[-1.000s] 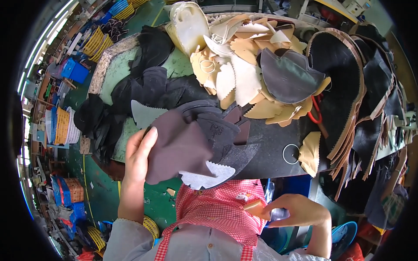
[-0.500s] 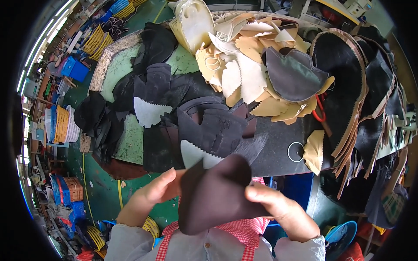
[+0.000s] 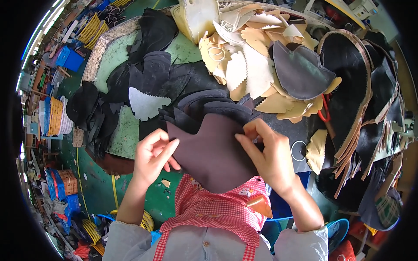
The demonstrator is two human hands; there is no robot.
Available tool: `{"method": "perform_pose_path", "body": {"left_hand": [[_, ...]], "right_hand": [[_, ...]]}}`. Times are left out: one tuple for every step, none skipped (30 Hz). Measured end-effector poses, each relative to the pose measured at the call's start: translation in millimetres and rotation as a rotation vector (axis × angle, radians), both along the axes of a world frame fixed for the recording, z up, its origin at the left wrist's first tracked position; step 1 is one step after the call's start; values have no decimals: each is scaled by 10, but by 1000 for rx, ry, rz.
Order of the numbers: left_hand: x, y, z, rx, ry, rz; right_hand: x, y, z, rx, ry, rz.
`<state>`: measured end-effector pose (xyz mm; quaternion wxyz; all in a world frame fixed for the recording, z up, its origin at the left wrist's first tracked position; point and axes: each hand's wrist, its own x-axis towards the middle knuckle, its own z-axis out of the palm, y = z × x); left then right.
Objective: Organizing and matching cut leather and fabric shoe components at a workbench.
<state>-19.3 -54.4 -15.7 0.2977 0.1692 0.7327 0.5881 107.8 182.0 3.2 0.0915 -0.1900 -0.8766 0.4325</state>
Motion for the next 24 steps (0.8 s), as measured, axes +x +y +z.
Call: {"method": "perform_pose_path", "body": {"left_hand": [[-9, 30, -54, -36, 70, 7], [-23, 52, -103, -27, 106, 25], [-33, 81, -107, -29, 103, 29], [-44, 106, -111, -45, 113, 25], [-54, 122, -115, -61, 122, 21], [-62, 124, -129, -69, 130, 20], [-68, 123, -141, -73, 127, 21], [-73, 124, -152, -77, 122, 22], [-78, 123, -164, -82, 117, 25], [-82, 128, -165, -87, 114, 25], [-87, 138, -160, -98, 105, 36], [-87, 147, -159, -107, 93, 45], [-97, 162, -176, -109, 89, 42], [-113, 183, -201, -202, 383, 9], [-121, 202, -225, -290, 678, -26], [-74, 279, -151, -361, 709, 46], [-32, 330, -179, -247, 872, 23], [24, 372, -201, -127, 1034, 5], [80, 433, -203, 73, 1138, -158], [177, 523, -199, 99, 1133, -332], [274, 585, -163, -105, 1084, -500], [312, 577, -257, -339, 1134, -635], [340, 569, -230, -337, 1113, -644], [344, 571, -197, -329, 1094, -663]], "right_hand": [[-41, 18, -42, -2, -1, 9], [-75, 36, -110, 49, 30, 18], [-92, 56, -153, 100, 60, 22], [-101, 74, -171, 106, 52, 14], [-107, 78, -189, 103, 48, 16], [-113, 80, -212, 104, 57, 10], [-117, 80, -232, 104, 65, 3], [-118, 78, -249, 101, 62, 4], [-124, 73, -273, 110, 83, 11], [-127, 70, -291, 120, 104, 17], [-132, 74, -301, 116, 101, 17], [-131, 79, -301, 100, 94, 15], [-129, 85, -301, 84, 87, 13], [-127, 90, -301, 84, 82, 9], [-132, 92, -305, 82, 76, 2], [-134, 95, -305, 82, 71, -7], [-133, 95, -295, 102, 63, 9], [-134, 90, -277, 124, 56, 27], [-141, 77, -262, 128, 51, 39], [-130, 80, -275, 67, 76, 32], [-112, 116, -286, 12, 103, 24], [-76, 168, -266, -77, 96, -5], [-14, 240, -214, -128, 10, -43], [61, 310, -171, -179, -75, -92]]}}
